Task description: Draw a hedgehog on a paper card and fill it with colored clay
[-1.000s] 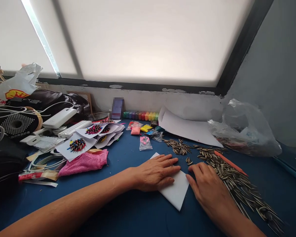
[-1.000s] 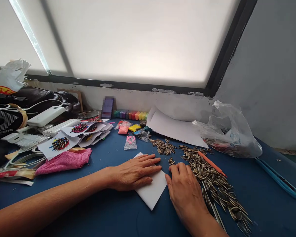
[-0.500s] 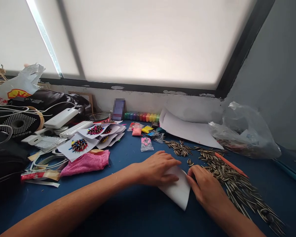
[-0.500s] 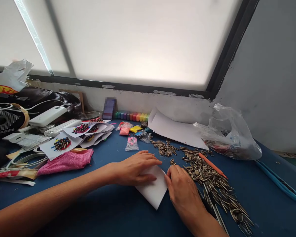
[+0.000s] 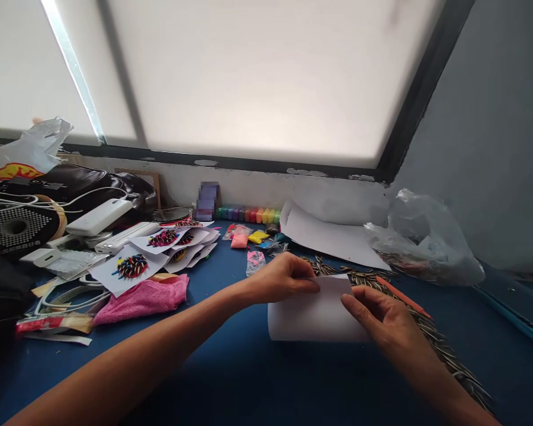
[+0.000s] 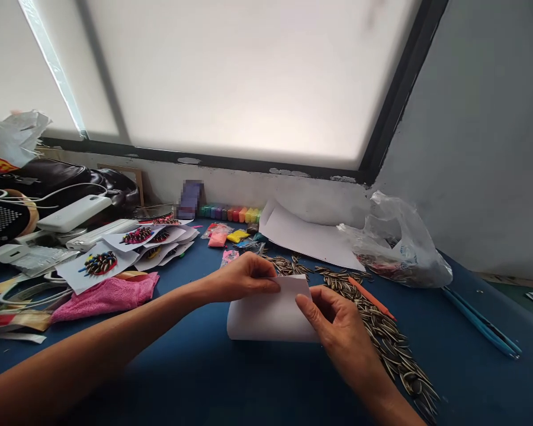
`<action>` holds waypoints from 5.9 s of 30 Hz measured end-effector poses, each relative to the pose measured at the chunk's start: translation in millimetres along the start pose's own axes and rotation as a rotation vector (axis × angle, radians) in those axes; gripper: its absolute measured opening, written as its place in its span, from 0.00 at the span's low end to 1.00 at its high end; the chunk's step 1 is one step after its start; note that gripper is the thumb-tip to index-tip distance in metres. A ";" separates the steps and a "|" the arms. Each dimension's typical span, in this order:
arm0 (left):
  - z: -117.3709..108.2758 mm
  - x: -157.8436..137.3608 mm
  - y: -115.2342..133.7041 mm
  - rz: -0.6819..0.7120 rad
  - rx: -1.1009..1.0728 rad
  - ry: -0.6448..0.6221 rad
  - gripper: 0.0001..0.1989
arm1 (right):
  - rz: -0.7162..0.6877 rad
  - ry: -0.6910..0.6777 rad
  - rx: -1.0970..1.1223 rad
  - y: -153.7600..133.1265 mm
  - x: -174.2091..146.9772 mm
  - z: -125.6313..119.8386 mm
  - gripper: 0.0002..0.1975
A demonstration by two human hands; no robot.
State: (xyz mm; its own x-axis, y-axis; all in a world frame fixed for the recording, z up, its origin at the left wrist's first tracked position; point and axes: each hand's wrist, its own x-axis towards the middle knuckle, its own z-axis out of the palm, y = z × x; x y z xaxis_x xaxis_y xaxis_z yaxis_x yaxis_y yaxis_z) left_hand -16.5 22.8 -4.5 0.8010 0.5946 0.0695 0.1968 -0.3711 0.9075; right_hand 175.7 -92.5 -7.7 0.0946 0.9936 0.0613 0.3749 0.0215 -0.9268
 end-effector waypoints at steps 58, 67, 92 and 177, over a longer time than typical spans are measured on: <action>12.6 -4.8 3.5 -0.002 0.034 -0.149 0.15 | 0.078 0.076 -0.062 -1.6 -2.0 -5.1 0.17; 13.4 -5.8 6.0 0.026 0.056 -0.152 0.11 | 0.095 0.108 -0.048 2.8 -1.2 -3.7 0.20; -3.5 0.4 -23.3 -0.116 -0.427 -0.329 0.24 | 0.126 0.183 0.042 16.6 6.3 -19.7 0.20; 62.0 -17.6 -39.3 0.027 0.797 -0.108 0.39 | -0.367 0.081 -1.179 55.4 15.3 15.3 0.10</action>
State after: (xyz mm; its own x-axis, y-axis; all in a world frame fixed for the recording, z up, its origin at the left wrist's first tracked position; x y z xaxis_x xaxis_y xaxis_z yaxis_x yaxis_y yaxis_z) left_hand -3.3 -17.3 -67.1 0.8534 0.5212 0.0095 0.4885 -0.8059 0.3346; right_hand 183.8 -74.4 -63.8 -0.1502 0.9393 0.3084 0.9887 0.1427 0.0470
